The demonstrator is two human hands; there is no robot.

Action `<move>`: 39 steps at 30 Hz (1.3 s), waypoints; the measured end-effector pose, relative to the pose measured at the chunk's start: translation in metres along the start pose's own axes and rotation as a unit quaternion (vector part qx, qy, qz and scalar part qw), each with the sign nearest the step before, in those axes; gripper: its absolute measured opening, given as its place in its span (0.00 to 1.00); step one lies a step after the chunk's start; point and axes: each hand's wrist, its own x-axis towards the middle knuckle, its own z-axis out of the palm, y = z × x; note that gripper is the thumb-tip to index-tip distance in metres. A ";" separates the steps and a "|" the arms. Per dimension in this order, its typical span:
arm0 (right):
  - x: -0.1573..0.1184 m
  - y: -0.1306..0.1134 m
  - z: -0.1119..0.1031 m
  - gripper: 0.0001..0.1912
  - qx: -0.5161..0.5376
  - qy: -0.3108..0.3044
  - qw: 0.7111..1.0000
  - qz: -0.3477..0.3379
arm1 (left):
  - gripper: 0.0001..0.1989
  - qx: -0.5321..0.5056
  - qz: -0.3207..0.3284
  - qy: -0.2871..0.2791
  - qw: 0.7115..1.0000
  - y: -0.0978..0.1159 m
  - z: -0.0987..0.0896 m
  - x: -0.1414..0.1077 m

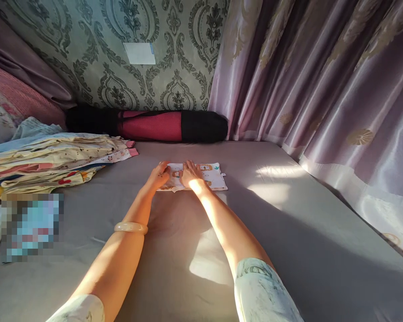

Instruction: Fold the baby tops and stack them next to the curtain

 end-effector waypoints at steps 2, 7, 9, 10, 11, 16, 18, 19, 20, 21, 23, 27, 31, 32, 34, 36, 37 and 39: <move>0.002 -0.008 0.006 0.31 0.009 0.011 1.000 0.005 | 0.22 -0.024 -0.027 0.002 0.999 -0.004 -0.005 0.000; 0.001 -0.015 0.023 0.30 -0.007 0.033 0.999 0.014 | 0.22 -0.065 -0.090 0.028 0.993 -0.014 -0.014 -0.001; 0.000 -0.014 0.025 0.30 -0.010 0.035 0.999 0.014 | 0.22 -0.080 -0.115 0.050 0.989 -0.020 -0.017 0.000; 0.000 -0.013 0.025 0.31 -0.010 0.034 0.999 0.013 | 0.22 -0.087 -0.126 0.061 0.986 -0.022 -0.018 0.001; 0.000 -0.013 0.024 0.31 -0.011 0.032 0.999 0.011 | 0.21 -0.092 -0.135 0.072 0.984 -0.025 -0.019 0.002; 0.003 -0.019 0.017 0.30 -0.002 0.008 1.000 0.013 | 0.21 -0.111 -0.161 0.106 0.975 -0.036 -0.020 0.006; 0.006 -0.026 0.014 0.30 0.006 0.010 1.000 0.006 | 0.20 -0.123 -0.165 0.110 0.972 -0.040 -0.020 0.007; 0.007 -0.030 0.014 0.30 0.009 0.015 1.000 0.000 | 0.20 -0.128 -0.166 0.113 0.971 -0.041 -0.020 0.007; 0.009 -0.034 0.014 0.30 0.011 0.020 1.000 -0.007 | 0.20 -0.131 -0.166 0.116 0.970 -0.043 -0.019 0.008; 0.010 -0.038 0.015 0.30 0.013 0.024 1.000 -0.012 | 0.20 -0.134 -0.166 0.120 0.970 -0.044 -0.019 0.008; 0.011 -0.044 0.018 0.30 0.015 0.028 0.999 -0.016 | 0.19 -0.139 -0.170 0.122 0.968 -0.046 -0.017 0.009; 0.011 -0.050 0.024 0.30 0.020 0.021 1.000 -0.001 | 0.20 -0.145 -0.185 0.120 0.965 -0.051 -0.014 0.012; 0.011 -0.049 0.026 0.30 0.019 0.011 1.000 0.001 | 0.21 -0.153 -0.186 0.114 0.964 -0.055 -0.010 0.014; 0.011 -0.049 0.025 0.30 0.017 0.010 1.000 0.001 | 0.21 -0.154 -0.185 0.114 0.964 -0.056 -0.010 0.014; 0.013 -0.050 0.025 0.30 0.014 0.007 1.000 0.003 | 0.21 -0.155 -0.182 0.116 0.964 -0.058 -0.008 0.015; 0.015 -0.052 0.024 0.29 0.011 0.005 1.000 0.001 | 0.20 -0.150 -0.179 0.120 0.965 -0.060 -0.007 0.016; 0.016 -0.055 0.024 0.29 0.011 0.005 1.000 -0.002 | 0.20 -0.142 -0.174 0.121 0.967 -0.061 -0.006 0.017; 0.019 -0.061 0.023 0.29 0.011 0.007 1.000 -0.015 | 0.21 -0.110 -0.147 0.116 0.976 -0.064 -0.005 0.018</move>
